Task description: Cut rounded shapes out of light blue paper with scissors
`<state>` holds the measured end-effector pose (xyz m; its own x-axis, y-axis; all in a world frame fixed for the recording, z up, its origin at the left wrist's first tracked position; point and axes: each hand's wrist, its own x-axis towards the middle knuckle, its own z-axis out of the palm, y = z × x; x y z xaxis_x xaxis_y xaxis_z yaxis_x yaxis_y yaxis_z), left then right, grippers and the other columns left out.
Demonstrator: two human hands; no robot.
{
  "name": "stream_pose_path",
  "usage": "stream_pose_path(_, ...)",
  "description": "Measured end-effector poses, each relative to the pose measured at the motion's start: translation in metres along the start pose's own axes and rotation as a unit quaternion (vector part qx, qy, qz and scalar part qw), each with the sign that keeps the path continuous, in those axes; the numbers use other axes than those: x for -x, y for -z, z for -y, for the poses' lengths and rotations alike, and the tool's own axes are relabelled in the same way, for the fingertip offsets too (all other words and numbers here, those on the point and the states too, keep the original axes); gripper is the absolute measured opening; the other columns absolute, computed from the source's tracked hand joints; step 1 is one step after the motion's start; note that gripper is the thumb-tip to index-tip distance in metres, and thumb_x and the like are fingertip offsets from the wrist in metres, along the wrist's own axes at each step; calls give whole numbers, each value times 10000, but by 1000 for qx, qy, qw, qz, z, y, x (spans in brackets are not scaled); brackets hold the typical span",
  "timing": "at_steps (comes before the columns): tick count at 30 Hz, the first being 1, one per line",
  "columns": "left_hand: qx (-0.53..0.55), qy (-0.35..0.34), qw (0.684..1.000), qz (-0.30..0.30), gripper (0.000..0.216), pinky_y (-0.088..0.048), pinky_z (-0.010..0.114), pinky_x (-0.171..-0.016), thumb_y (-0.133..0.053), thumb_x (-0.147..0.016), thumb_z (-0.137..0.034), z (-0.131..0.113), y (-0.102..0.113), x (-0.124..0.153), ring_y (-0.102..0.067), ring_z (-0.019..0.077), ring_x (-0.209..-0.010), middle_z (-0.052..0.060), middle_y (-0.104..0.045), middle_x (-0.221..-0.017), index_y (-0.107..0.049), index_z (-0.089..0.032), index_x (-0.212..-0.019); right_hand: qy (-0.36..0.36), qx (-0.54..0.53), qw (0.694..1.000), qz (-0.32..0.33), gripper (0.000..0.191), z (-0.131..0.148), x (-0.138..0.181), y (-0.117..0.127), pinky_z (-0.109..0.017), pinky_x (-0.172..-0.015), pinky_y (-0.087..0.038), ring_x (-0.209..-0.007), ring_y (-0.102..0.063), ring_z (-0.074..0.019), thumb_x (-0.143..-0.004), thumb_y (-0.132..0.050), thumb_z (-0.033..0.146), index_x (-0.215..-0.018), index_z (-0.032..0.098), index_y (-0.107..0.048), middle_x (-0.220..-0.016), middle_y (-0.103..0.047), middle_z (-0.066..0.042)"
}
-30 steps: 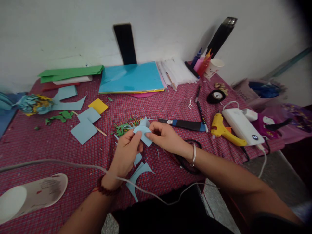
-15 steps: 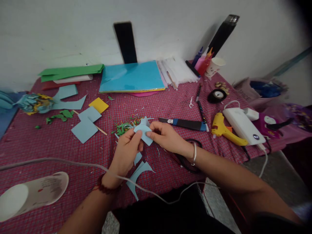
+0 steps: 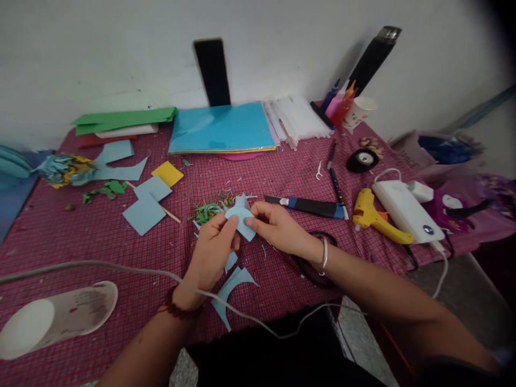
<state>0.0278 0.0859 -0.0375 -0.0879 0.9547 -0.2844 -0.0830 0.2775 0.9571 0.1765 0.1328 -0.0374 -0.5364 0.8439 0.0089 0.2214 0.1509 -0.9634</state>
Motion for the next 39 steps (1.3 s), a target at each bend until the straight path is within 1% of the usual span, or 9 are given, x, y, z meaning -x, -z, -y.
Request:
stream_pose_path(8,-2,-3,1000,6,245,-202,197,-371,-535,-862,-346,0,1,0,-308,52,-377,-58,-427,-450,-522,-183,-679,-5,-1,1000,-5,190,3,0,0,-256,-571,-327,-607,-396,-112,-848,-522,258,-692,192,-437,-648,-437,33)
stream_pose_path(12,-5,-16,1000,13,240,-214,190,-385,-540,-860,-371,0,1,0,-330,58,-397,-57,-431,-460,-547,-181,-713,-8,-2,1000,-6,194,3,0,0,-251,-561,-319,-600,-389,-111,-851,-520,266,-691,193,-437,-641,-433,36)
stream_pose_path(16,-12,-21,1000,17,250,-203,188,-380,-550,-852,-398,1,1,1,-314,54,-394,-60,-439,-468,-560,-177,-737,-11,-5,1000,-8,193,3,1,0,-246,-552,-311,-595,-384,-108,-850,-523,271,-694,192,-440,-639,-431,37)
stream_pose_path(26,-12,-30,999,21,256,-212,186,-390,-546,-863,-394,3,3,-1,-328,53,-406,-57,-437,-471,-558,-177,-727,-13,-18,1000,-8,191,3,1,-1,-248,-547,-301,-580,-366,-103,-849,-519,262,-692,193,-434,-626,-419,41)
stream_pose_path(32,-20,-28,999,24,256,-196,192,-368,-551,-859,-401,2,3,0,-291,47,-379,-63,-435,-467,-560,-177,-736,-17,-20,1000,-6,196,3,1,-1,-252,-543,-299,-574,-365,-101,-851,-520,268,-691,194,-433,-622,-419,43)
stream_pose_path(39,-12,-36,999,26,249,-214,176,-387,-545,-871,-378,3,3,0,-322,43,-406,-59,-435,-471,-563,-172,-732,-19,-20,1000,-5,190,1,0,-1,-246,-543,-297,-577,-373,-97,-850,-526,274,-701,185,-449,-626,-421,45)
